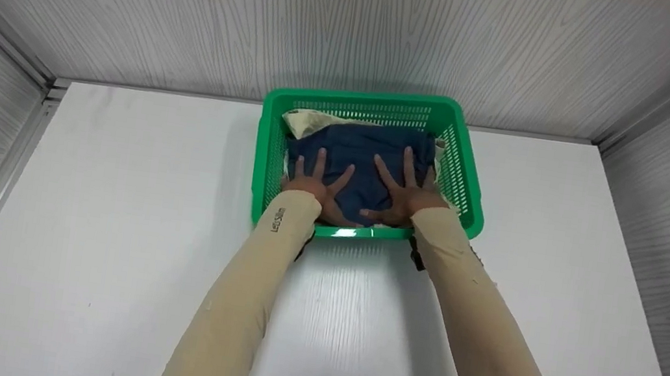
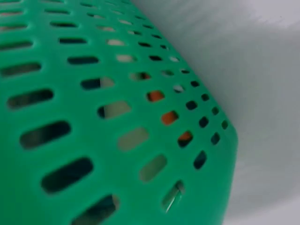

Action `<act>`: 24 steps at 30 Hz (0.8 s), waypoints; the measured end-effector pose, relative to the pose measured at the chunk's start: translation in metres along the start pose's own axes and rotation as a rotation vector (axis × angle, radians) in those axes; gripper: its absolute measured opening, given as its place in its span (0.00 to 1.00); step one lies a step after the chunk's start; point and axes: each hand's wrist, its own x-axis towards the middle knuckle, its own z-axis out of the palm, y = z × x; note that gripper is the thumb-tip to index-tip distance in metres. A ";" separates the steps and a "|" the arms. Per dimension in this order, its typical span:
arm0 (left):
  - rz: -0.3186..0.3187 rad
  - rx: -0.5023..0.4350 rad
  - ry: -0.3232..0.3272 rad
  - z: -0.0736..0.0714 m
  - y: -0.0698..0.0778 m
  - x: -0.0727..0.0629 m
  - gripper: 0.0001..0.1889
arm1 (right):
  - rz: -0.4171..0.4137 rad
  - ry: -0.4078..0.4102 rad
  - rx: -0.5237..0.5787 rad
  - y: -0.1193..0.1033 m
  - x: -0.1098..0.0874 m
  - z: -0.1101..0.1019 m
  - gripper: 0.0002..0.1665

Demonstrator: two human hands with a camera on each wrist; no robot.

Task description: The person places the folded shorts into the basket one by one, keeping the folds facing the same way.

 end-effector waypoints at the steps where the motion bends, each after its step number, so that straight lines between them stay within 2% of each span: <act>1: 0.006 0.009 0.001 0.001 0.001 -0.001 0.55 | 0.007 0.006 0.002 0.000 0.000 0.003 0.66; 8: 0.034 0.064 0.021 0.006 -0.002 -0.005 0.53 | 0.067 -0.032 -0.009 -0.001 0.010 0.025 0.67; 15: 0.047 0.056 0.059 0.013 -0.012 -0.011 0.52 | 0.081 -0.082 -0.007 -0.015 0.009 0.035 0.66; 17: 0.038 0.053 0.056 0.016 -0.015 -0.008 0.50 | 0.072 -0.076 -0.001 -0.019 0.005 0.033 0.66; 19: 0.021 0.052 0.027 0.019 -0.016 -0.001 0.50 | 0.055 -0.084 0.013 -0.020 0.002 0.031 0.65; 22: 0.014 0.044 -0.027 0.027 -0.020 0.016 0.51 | -0.003 -0.098 0.093 -0.014 -0.001 0.028 0.60; 24: 0.021 -0.001 -0.046 0.029 -0.023 0.029 0.49 | -0.064 -0.072 0.170 -0.006 0.001 0.027 0.54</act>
